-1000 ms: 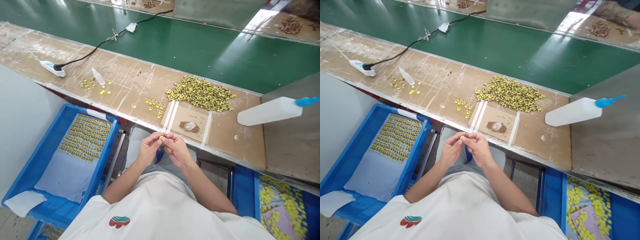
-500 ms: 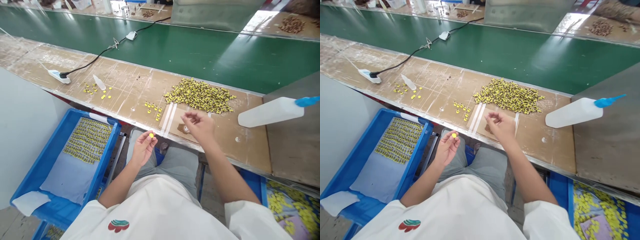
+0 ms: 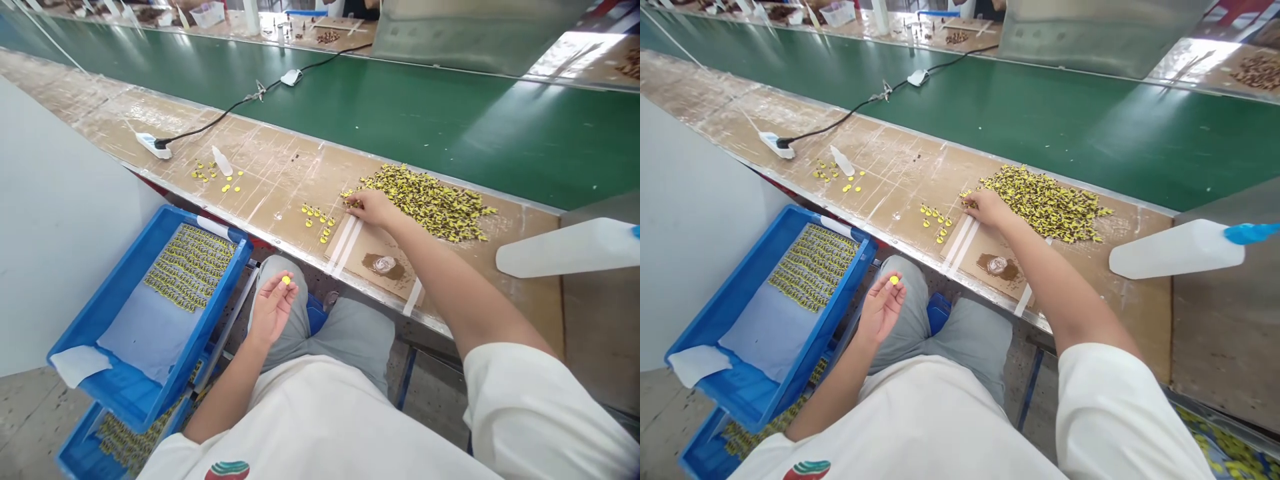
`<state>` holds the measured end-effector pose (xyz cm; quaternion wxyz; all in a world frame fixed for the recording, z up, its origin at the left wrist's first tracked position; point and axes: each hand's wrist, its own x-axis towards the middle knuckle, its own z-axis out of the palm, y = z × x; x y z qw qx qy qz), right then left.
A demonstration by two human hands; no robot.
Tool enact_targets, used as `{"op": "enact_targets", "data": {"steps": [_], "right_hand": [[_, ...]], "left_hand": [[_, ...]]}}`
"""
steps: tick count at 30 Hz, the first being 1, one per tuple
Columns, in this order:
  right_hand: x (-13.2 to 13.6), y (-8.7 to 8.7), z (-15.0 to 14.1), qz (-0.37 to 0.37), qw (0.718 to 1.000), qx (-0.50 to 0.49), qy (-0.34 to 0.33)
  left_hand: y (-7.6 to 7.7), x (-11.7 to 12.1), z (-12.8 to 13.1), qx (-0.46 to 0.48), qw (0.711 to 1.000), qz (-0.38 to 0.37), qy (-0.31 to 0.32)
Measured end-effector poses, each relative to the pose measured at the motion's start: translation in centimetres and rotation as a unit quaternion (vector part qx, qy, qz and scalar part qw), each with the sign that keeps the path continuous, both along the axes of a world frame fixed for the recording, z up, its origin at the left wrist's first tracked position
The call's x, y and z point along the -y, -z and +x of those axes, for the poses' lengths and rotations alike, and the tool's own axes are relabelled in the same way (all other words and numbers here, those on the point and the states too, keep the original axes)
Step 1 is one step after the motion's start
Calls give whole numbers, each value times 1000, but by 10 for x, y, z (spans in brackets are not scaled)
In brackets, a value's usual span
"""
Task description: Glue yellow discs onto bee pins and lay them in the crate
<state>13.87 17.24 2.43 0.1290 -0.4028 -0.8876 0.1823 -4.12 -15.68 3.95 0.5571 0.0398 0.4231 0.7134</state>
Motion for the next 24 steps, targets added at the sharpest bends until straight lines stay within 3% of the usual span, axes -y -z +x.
{"op": "enact_targets", "data": {"steps": [8, 12, 18, 21, 24], "right_hand": [[-7, 3, 30, 10, 1000, -23, -3], [6, -7, 44, 2, 993, -115, 22], [68, -22, 97, -8, 959, -224, 176], [105, -10, 130, 0, 949, -220, 227], [132, 11, 153, 48, 955, -181, 229]], "left_hand": [[2, 2, 6, 15, 999, -16, -23], [4, -4, 13, 23, 1000, -16, -11], [10, -23, 23, 30, 999, 9, 26], [13, -39, 32, 21, 998, 21, 52], [14, -58, 42, 10, 996, 32, 84]]}}
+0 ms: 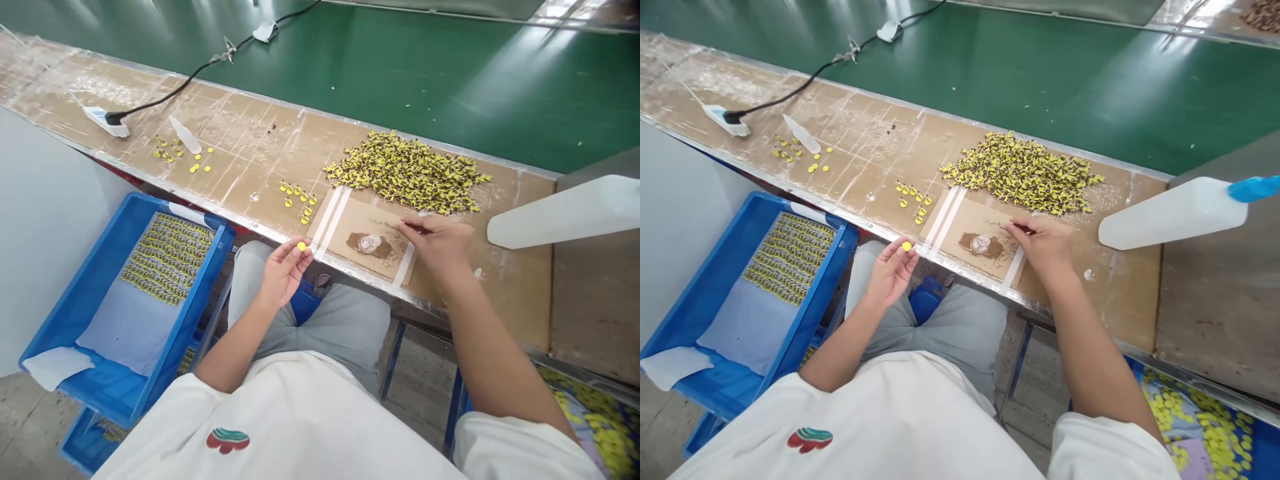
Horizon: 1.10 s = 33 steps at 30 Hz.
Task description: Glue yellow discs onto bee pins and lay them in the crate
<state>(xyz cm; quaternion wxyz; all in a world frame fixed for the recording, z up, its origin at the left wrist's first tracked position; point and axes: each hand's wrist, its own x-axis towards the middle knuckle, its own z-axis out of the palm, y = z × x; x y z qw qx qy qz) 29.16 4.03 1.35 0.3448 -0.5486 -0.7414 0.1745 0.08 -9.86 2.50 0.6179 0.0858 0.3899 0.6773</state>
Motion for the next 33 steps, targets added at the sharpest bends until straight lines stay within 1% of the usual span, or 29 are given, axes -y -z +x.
{"op": "enact_targets", "data": {"steps": [3, 6, 9, 12, 13, 15, 16, 18, 20, 22, 24, 27, 30, 33], "right_hand": [[16, 18, 7, 51, 997, 52, 6], [24, 29, 5, 85, 994, 66, 19], [28, 35, 4, 115, 991, 60, 13], [30, 37, 5, 128, 991, 31, 3], [31, 36, 4, 125, 992, 10, 8], [34, 33, 0, 111, 990, -63, 54], [36, 31, -4, 102, 984, -114, 87], [41, 29, -16, 86, 960, -223, 146], [48, 27, -30, 80, 938, -294, 164], [55, 27, -44, 91, 930, -317, 159], [59, 27, -55, 115, 931, -313, 147], [59, 29, -64, 144, 943, -273, 125], [56, 32, -66, 167, 956, -216, 110], [54, 35, -67, 192, 959, -179, 105]], "left_hand": [[1, -18, 9, -9, 999, 31, 37], [4, -35, 16, -16, 995, 69, 66], [7, -52, 21, -22, 991, 98, 86], [12, -69, 28, -22, 989, 111, 95], [13, -74, 30, -23, 989, 113, 97], [17, -82, 36, -23, 987, 118, 102], [19, -84, 38, -22, 987, 121, 107], [23, -86, 42, -16, 986, 121, 114], [26, -86, 45, -9, 986, 118, 113], [28, -85, 45, -4, 987, 120, 103], [29, -85, 45, -1, 988, 119, 95], [30, -84, 44, -5, 990, 102, 101], [31, -84, 44, -1, 990, 95, 107], [31, -83, 43, 7, 989, 100, 110]]}}
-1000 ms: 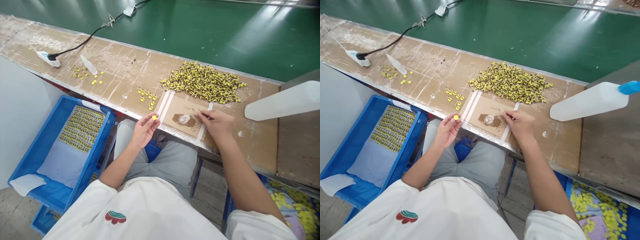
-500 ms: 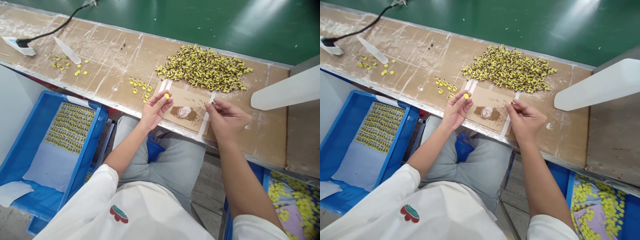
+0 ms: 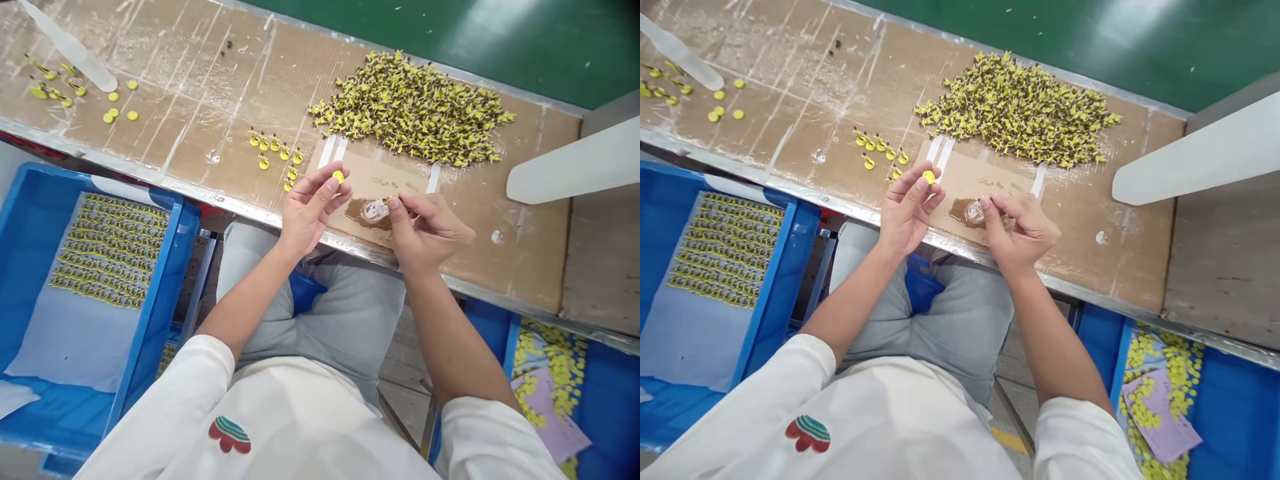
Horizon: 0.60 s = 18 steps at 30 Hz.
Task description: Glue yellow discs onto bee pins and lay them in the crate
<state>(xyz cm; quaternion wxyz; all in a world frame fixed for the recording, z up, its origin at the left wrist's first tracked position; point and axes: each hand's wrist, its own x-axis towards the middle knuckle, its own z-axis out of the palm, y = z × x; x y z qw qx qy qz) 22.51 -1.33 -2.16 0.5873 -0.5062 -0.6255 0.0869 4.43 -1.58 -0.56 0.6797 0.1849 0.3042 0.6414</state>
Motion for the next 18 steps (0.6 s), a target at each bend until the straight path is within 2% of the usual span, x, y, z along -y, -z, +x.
{"op": "enact_targets", "data": {"steps": [2, 8, 18], "right_hand": [[1, 1, 0, -4, 1000, 19, 17], [6, -3, -2, -87, 993, 58, 49], [6, -5, -5, -105, 992, 57, 52]], "left_hand": [[-1, 1, 0, 3, 1000, -4, 1], [-5, 2, 0, 22, 1000, -16, 0], [-8, 2, 0, 17, 999, -42, 2]]}}
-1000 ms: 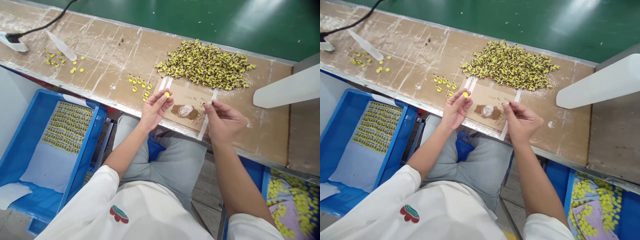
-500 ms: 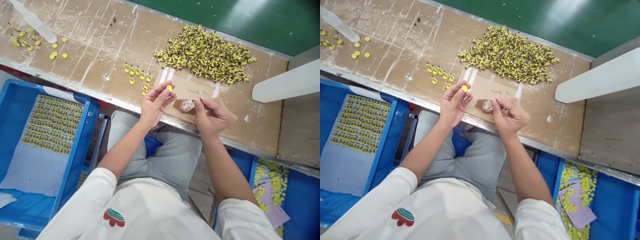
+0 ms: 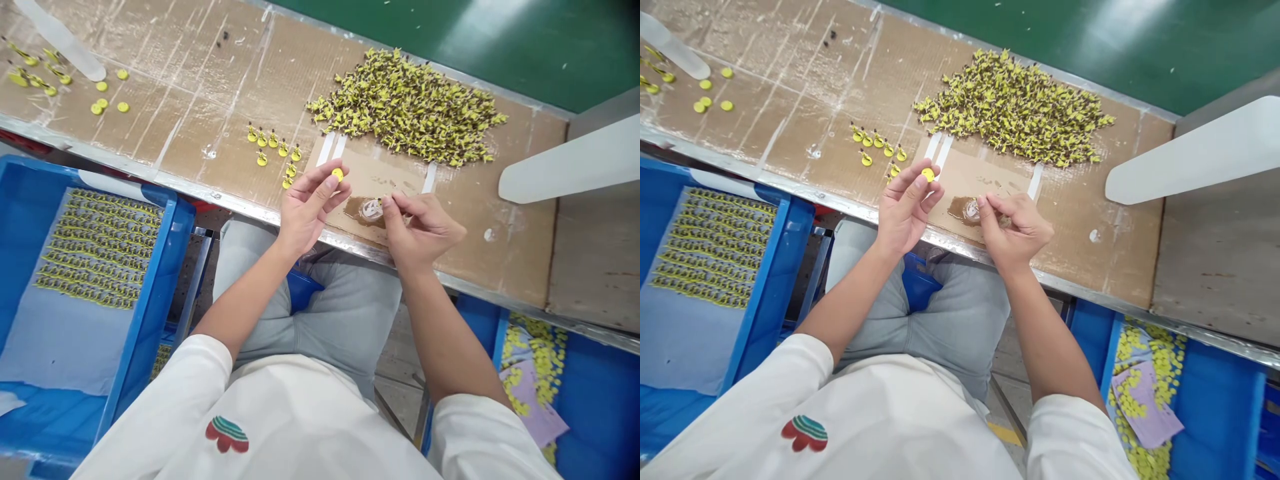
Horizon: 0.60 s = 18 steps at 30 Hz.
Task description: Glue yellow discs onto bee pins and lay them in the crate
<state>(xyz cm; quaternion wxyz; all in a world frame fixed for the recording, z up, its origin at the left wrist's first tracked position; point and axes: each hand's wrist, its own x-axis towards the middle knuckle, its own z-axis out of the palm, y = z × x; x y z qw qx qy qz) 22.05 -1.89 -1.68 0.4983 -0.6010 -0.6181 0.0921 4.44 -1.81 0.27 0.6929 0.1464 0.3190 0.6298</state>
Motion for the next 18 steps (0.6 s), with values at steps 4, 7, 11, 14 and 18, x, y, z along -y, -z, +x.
{"op": "enact_targets", "data": {"steps": [4, 7, 11, 14, 18], "right_hand": [[2, -2, 1, 35, 999, -34, 1], [4, -3, 3, 60, 997, -49, 9], [6, -2, 5, 51, 998, -29, 12], [6, 0, 5, 52, 998, -19, -6], [6, 1, 5, 37, 999, 12, 5]], "left_hand": [[1, 0, 0, 15, 1000, -10, -9], [1, 0, 0, 2, 1000, -2, -4], [1, 0, 0, 9, 1000, -16, -5], [1, -1, 0, 21, 1000, -17, -7], [0, -1, 1, 30, 999, -31, -8]]}}
